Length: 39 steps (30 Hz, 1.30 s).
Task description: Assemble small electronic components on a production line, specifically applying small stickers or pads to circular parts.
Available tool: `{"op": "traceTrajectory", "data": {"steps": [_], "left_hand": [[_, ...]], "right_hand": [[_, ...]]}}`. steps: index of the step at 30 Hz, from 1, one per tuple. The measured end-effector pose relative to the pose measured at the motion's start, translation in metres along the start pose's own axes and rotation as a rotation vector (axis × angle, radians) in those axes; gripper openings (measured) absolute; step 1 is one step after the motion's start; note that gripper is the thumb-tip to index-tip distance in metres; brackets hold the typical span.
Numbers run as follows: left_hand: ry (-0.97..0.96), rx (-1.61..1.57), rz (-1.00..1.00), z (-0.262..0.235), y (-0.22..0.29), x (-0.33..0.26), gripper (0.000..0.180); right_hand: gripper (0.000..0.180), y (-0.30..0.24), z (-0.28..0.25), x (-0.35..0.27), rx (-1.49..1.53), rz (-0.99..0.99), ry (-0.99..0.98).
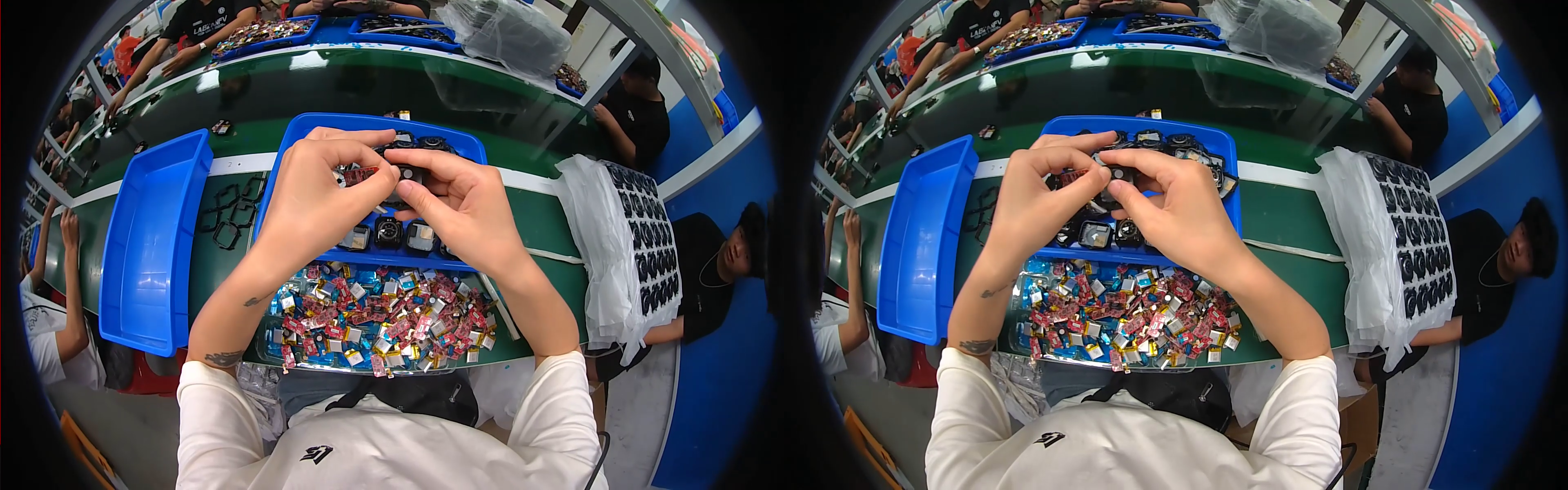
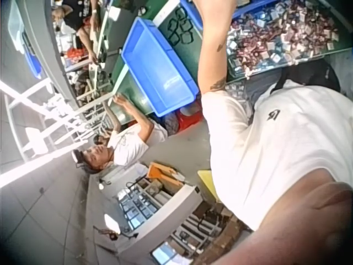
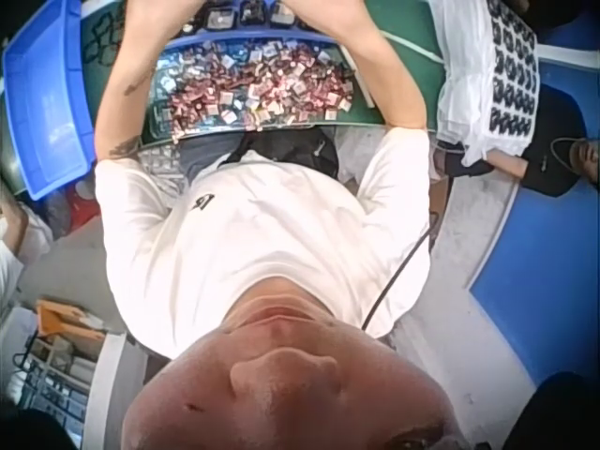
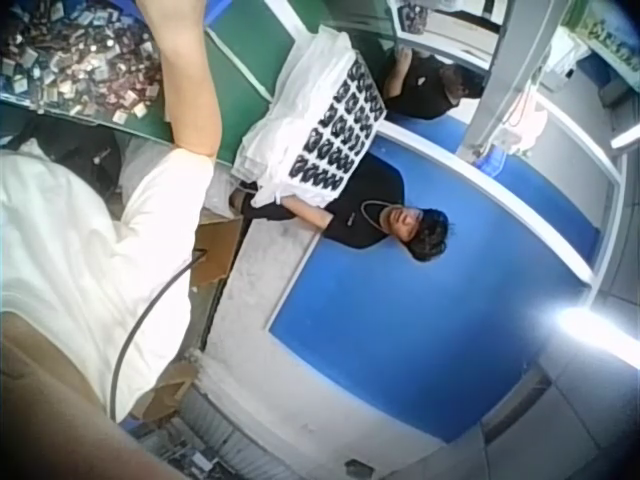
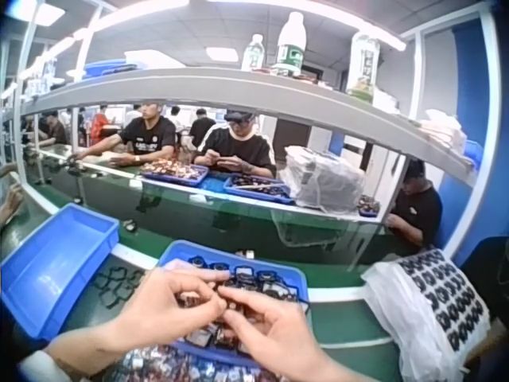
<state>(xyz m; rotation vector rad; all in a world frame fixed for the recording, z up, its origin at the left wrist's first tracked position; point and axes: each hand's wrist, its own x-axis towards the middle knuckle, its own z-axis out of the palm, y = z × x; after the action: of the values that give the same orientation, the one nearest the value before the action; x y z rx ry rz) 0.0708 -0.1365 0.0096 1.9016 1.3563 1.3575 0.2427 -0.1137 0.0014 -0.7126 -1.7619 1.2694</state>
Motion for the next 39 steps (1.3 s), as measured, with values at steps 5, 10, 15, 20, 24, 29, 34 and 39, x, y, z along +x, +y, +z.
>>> {"op": "traceTrajectory", "data": {"steps": [5,10,15,20,24,29,34,39], "left_hand": [[0.017,0.026,0.017,0.002,-0.001,-0.001,0.012],[0.019,0.008,0.015,0.004,0.002,-0.003,0.012],[0.037,0.022,0.108,0.004,0.006,-0.006,0.013],[0.058,-0.049,0.111,0.005,0.008,-0.006,0.012],[0.007,0.011,-0.013,0.0,0.018,-0.006,0.013],[-0.182,-0.569,-0.216,-0.002,0.016,-0.006,0.016],[-0.136,-0.599,-0.237,0.007,0.01,-0.006,0.016],[-0.042,-0.575,-0.247,0.007,0.01,-0.003,0.017]], "right_hand": [[0.027,-0.001,0.002,-0.001,-0.004,-0.036,0.029],[0.026,-0.002,0.0,-0.002,-0.03,-0.02,0.015],[0.021,-0.005,-0.007,0.001,0.017,-0.096,0.129],[0.02,-0.009,-0.012,0.003,0.03,-0.131,0.181],[0.017,-0.012,-0.011,0.005,0.041,-0.107,0.211],[0.015,-0.009,-0.01,0.003,0.009,-0.233,0.261],[0.015,-0.006,-0.007,0.0,-0.085,-0.324,0.293],[0.016,-0.008,-0.005,0.0,-0.079,-0.313,0.275]]}}
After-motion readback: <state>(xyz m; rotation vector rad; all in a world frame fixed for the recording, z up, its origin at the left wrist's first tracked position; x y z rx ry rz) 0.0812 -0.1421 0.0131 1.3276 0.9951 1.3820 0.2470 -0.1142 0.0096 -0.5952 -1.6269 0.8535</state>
